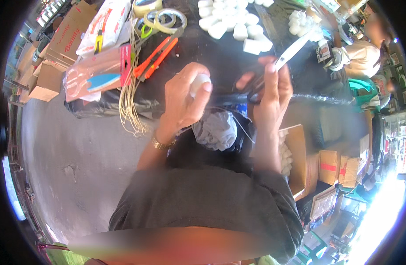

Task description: The person inserts wicks into small white cylindrical candles, trims the wicks with scissors, and places the finished candles on a table. The person repeats this process for multiple candles.

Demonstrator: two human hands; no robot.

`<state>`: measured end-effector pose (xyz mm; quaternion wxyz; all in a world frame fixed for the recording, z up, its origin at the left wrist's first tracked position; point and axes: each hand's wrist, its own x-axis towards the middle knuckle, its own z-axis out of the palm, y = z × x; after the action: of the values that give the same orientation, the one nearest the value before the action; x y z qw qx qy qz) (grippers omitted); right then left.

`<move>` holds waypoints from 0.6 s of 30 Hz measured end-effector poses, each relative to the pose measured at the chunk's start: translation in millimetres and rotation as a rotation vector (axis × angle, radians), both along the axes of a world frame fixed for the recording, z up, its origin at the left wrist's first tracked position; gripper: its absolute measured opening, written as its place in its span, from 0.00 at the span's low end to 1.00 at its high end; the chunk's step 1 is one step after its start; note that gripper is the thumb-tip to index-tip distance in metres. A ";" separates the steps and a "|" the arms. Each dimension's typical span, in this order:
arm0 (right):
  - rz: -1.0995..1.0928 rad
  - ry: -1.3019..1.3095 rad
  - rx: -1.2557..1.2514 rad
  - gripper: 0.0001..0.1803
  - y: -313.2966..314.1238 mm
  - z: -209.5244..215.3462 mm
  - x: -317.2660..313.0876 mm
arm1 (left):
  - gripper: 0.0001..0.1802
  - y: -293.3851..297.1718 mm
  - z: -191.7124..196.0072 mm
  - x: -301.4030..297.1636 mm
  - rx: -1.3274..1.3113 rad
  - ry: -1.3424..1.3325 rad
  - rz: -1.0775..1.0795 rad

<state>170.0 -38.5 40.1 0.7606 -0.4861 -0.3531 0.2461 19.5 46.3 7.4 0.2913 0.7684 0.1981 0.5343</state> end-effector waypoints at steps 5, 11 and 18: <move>0.102 -0.276 -0.287 0.10 -8.2 -25.1 -8.8 | 0.13 22.4 -3.6 0.1 0.045 0.054 -0.001; 0.473 -0.063 -0.196 0.34 -11.5 -20.8 1.5 | 0.28 17.1 -11.4 -1.4 -0.013 0.275 0.046; 1.070 0.480 -0.206 0.36 -13.8 -23.7 -2.5 | 0.31 23.5 -2.3 -24.2 0.153 0.583 0.255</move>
<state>167.5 -52.4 16.3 0.5384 -0.2425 -0.3414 0.7313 -4.7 69.8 5.0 0.0942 0.8776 0.3272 0.3373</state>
